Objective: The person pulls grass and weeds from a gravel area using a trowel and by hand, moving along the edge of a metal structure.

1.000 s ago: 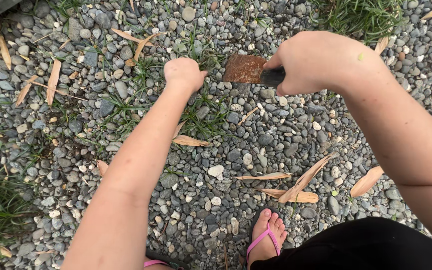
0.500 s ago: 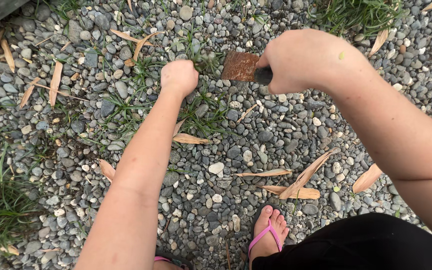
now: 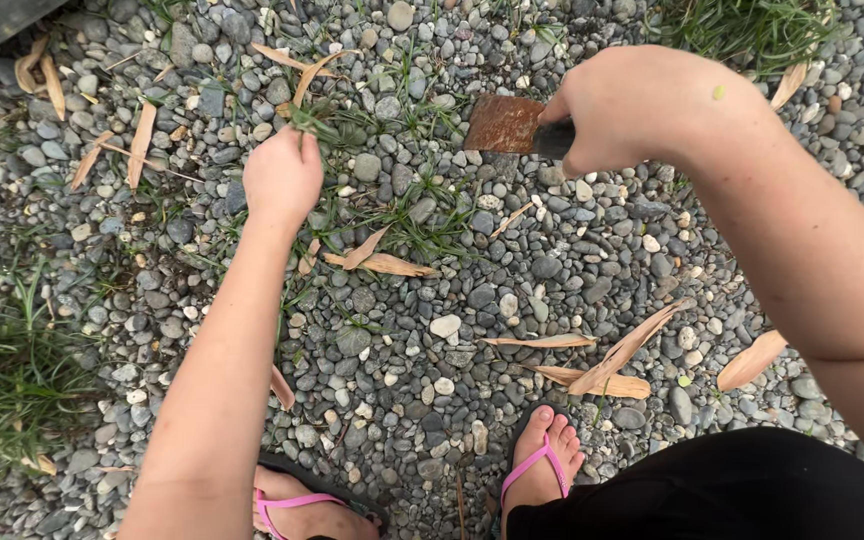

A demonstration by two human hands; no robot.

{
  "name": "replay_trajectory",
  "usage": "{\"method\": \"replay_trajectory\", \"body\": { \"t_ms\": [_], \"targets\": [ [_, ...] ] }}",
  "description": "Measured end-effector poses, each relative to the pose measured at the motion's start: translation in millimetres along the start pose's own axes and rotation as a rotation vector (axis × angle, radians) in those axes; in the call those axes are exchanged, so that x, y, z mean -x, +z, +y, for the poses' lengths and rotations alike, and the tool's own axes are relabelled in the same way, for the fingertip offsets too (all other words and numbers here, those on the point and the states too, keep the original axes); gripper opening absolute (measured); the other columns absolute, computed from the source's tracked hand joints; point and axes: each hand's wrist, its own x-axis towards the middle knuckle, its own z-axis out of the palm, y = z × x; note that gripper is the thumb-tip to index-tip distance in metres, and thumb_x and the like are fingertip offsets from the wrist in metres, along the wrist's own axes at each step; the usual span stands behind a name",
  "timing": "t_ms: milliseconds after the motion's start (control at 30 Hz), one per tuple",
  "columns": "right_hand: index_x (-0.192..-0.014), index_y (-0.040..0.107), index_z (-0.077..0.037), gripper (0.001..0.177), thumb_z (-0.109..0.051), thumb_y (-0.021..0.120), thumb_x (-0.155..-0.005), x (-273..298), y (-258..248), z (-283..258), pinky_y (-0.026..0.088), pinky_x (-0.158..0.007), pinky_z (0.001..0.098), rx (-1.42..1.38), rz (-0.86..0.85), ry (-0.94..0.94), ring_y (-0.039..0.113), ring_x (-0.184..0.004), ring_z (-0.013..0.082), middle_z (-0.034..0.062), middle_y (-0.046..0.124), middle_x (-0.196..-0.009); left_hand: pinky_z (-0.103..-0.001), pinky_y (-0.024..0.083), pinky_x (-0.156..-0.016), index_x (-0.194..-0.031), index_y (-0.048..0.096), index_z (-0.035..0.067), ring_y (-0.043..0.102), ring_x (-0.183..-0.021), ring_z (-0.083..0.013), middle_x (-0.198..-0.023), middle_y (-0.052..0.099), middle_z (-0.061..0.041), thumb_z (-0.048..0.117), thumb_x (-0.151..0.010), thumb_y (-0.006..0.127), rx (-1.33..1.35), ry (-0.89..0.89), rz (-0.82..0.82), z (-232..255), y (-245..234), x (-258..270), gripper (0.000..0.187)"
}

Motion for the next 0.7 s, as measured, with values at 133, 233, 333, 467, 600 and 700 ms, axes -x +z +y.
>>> {"method": "replay_trajectory", "body": {
  "t_ms": [133,233,333,467,600,700],
  "targets": [
    [-0.126,0.074,-0.023,0.058,-0.028,0.084,-0.069,-2.3,3.4,-0.1,0.06,-0.08,0.0463,0.018,0.074,-0.027,0.074,-0.086,0.0344,0.0152,0.078,-0.092,-0.052,0.055,-0.075,-0.111,0.07,0.007,0.072,-0.08,-0.039,-0.088,0.074,-0.021,0.033,-0.104,0.051,-0.034,-0.024,-0.176,29.7,2.4,-10.3,0.032],
    [-0.122,0.078,-0.024,0.051,-0.027,0.083,-0.071,-2.7,1.2,-4.7,0.06,-0.081,0.0459,0.03,0.032,0.002,0.074,-0.086,0.0343,0.0142,0.078,-0.093,-0.052,0.055,-0.075,-0.107,0.071,0.005,0.072,-0.083,-0.0387,-0.091,0.075,-0.018,0.034,-0.105,0.053,-0.162,0.16,-0.216,44.2,21.3,-28.0,0.034],
    [-0.12,0.079,-0.024,0.048,-0.027,0.083,-0.072,-2.3,-0.8,-8.5,0.06,-0.081,0.046,0.03,0.006,0.034,0.074,-0.087,0.0336,0.0133,0.079,-0.092,-0.047,0.057,-0.081,-0.105,0.075,0.006,0.073,-0.093,-0.0359,-0.101,0.076,-0.018,0.043,-0.104,0.056,-0.348,0.135,-0.319,55.7,39.0,-55.3,0.042],
    [-0.117,0.079,-0.024,0.044,-0.026,0.082,-0.074,-0.6,-1.4,-9.9,0.06,-0.081,0.0461,0.041,0.009,0.02,0.074,-0.087,0.0337,0.0129,0.078,-0.092,-0.043,0.055,-0.088,-0.112,0.075,0.005,0.07,-0.107,-0.032,-0.116,0.073,-0.015,0.06,-0.096,0.061,-0.374,-0.075,-0.535,68.4,54.7,-75.7,0.058],
    [-0.119,0.078,-0.024,0.045,-0.027,0.083,-0.073,0.4,-2.9,-11.4,0.06,-0.08,0.0465,0.019,0.013,0.03,0.074,-0.086,0.0343,0.0134,0.078,-0.091,-0.041,0.055,-0.092,-0.115,0.075,0.008,0.07,-0.113,-0.0298,-0.123,0.072,-0.013,0.042,-0.091,0.066,-0.338,-0.15,-0.573,73.9,72.6,-85.0,0.042],
    [-0.118,0.079,-0.024,0.044,-0.025,0.081,-0.075,0.1,-3.4,-11.5,0.06,-0.08,0.0466,0.008,0.008,0.038,0.074,-0.086,0.0346,0.0138,0.078,-0.091,-0.04,0.056,-0.092,-0.114,0.077,0.009,0.07,-0.113,-0.0297,-0.123,0.072,-0.013,0.023,-0.09,0.061,-0.326,-0.156,-0.557,70.9,83.6,-85.5,0.032]
  ]
}}
